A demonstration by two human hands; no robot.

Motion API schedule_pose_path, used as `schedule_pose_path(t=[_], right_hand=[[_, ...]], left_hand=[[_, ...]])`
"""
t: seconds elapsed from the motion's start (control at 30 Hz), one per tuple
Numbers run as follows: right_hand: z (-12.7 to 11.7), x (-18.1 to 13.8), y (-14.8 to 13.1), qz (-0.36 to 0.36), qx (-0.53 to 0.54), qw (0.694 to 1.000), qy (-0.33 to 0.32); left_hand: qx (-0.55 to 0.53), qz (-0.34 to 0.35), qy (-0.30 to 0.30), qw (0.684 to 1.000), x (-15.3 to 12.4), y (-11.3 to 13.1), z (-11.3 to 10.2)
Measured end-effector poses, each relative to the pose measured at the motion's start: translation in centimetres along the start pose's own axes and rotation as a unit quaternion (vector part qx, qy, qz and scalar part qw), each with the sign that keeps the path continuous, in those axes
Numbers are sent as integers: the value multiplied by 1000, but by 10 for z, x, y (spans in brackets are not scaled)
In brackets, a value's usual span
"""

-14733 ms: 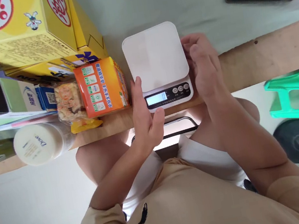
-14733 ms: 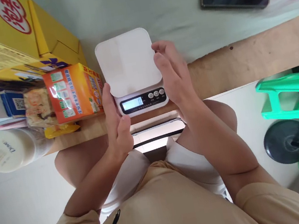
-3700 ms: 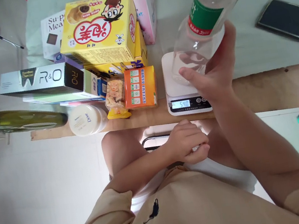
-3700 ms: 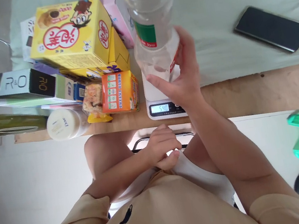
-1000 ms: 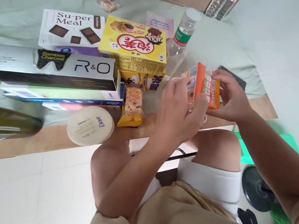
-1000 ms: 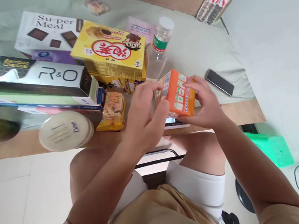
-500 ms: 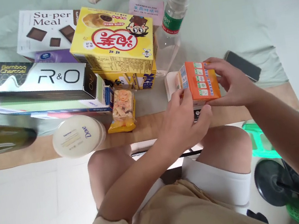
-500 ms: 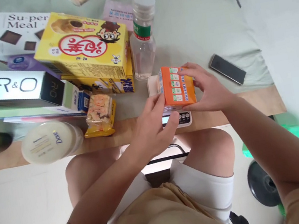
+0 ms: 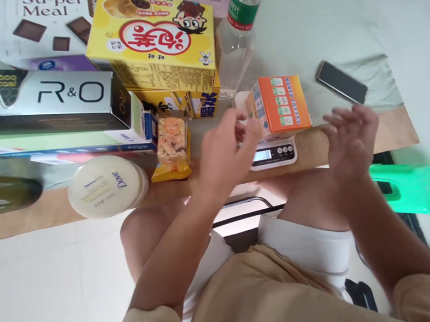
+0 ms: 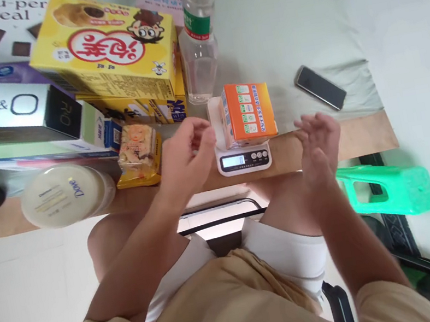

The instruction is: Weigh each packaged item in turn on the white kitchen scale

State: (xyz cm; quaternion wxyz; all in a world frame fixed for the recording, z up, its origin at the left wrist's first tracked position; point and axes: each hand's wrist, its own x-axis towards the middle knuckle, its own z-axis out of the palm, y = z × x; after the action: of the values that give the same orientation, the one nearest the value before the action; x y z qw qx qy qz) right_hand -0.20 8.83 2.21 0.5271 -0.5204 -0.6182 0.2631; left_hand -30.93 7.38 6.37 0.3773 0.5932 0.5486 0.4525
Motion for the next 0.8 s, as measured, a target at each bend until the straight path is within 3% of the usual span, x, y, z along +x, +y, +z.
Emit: schedule_pose_path(t=[0.13, 0.23, 0.37, 0.53, 0.63, 0.7, 0.8], right_hand=[[-11, -48, 19, 5, -7, 998, 59], [-8, -46, 20, 10, -30, 998, 53], [10, -28, 9, 11, -56, 998, 29], [34, -16, -24, 29, -70, 996, 38], [50, 0, -53, 60, -112, 991, 35], [63, 16, -74, 87, -168, 982, 15], [88, 37, -103, 137, -279, 948, -72]], left_hand=[[-45, 64, 11, 997, 3, -16, -15], [-36, 123, 38, 991, 4, -18, -21], [7, 153, 28, 988, 6, -14, -18], [-13, 119, -29, 992, 3, -10, -10], [-32, 103, -25, 994, 1, -9, -6], [-39, 109, -22, 993, 0, -10, -4], [-41, 128, -24, 991, 1, -14, 0]])
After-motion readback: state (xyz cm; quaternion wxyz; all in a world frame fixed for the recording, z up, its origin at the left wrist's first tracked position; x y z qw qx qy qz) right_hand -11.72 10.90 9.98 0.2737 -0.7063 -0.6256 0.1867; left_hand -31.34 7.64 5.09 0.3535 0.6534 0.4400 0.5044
